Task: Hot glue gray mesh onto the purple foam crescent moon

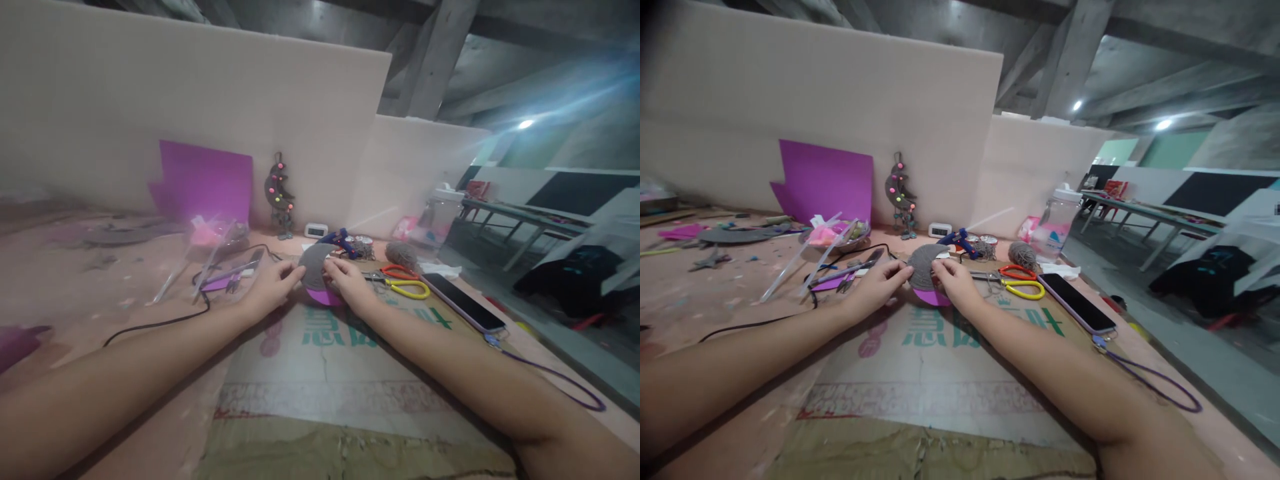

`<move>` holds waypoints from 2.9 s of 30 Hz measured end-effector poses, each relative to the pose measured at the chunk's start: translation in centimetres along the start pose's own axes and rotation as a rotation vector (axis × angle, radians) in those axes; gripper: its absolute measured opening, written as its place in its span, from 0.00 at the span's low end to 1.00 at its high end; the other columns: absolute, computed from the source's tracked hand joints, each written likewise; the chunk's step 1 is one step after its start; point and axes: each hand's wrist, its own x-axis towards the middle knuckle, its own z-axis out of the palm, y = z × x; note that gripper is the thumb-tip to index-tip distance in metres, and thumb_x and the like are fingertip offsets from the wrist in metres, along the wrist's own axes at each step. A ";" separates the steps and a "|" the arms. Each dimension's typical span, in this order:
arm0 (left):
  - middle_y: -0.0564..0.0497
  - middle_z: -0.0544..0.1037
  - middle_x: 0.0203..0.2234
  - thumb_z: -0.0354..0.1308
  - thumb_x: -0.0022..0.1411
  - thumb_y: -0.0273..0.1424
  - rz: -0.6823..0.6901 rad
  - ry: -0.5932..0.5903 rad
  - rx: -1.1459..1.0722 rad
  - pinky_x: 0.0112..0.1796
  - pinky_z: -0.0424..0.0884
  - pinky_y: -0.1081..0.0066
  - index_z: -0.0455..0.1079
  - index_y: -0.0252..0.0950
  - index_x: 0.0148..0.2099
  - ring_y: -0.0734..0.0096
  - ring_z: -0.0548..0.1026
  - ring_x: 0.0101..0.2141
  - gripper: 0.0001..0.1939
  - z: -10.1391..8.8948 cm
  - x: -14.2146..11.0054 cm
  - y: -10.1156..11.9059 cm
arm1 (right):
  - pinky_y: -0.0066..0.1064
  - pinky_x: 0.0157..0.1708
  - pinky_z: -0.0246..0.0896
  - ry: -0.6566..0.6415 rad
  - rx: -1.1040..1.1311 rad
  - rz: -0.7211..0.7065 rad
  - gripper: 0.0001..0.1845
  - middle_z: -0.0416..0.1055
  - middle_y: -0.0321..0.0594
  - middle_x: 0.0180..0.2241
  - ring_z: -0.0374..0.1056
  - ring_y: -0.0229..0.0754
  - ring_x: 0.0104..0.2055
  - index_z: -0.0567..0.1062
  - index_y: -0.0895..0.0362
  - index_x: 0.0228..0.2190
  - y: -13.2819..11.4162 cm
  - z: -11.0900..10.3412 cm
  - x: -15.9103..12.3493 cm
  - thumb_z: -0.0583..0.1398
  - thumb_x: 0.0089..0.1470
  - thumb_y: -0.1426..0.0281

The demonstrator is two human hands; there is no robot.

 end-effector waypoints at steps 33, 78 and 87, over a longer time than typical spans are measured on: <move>0.49 0.75 0.35 0.47 0.64 0.41 0.070 0.016 0.019 0.39 0.66 0.70 0.69 0.33 0.41 0.66 0.71 0.37 0.17 -0.1 0.9 -1.0 | 0.31 0.42 0.60 -0.066 -0.262 -0.199 0.19 0.74 0.42 0.35 0.68 0.41 0.39 0.74 0.59 0.35 0.5 0.1 0.0 0.50 0.60 0.59; 0.46 0.71 0.43 0.52 0.64 0.31 0.557 0.107 0.647 0.50 0.60 0.58 0.71 0.39 0.38 0.61 0.67 0.48 0.07 -0.5 -0.1 0.1 | 0.26 0.31 0.54 -0.028 -0.511 -0.223 0.13 0.67 0.34 0.23 0.62 0.37 0.29 0.71 0.58 0.23 -0.3 0.6 -0.6 0.56 0.54 0.64; 0.49 0.68 0.35 0.42 0.68 0.35 0.212 0.298 0.314 0.43 0.63 0.66 0.60 0.37 0.40 0.65 0.67 0.39 0.09 -0.6 0.6 -1.5 | 0.27 0.29 0.49 0.030 -0.484 -0.197 0.16 0.57 0.31 0.20 0.56 0.36 0.27 0.62 0.56 0.19 0.5 0.3 0.2 0.53 0.54 0.62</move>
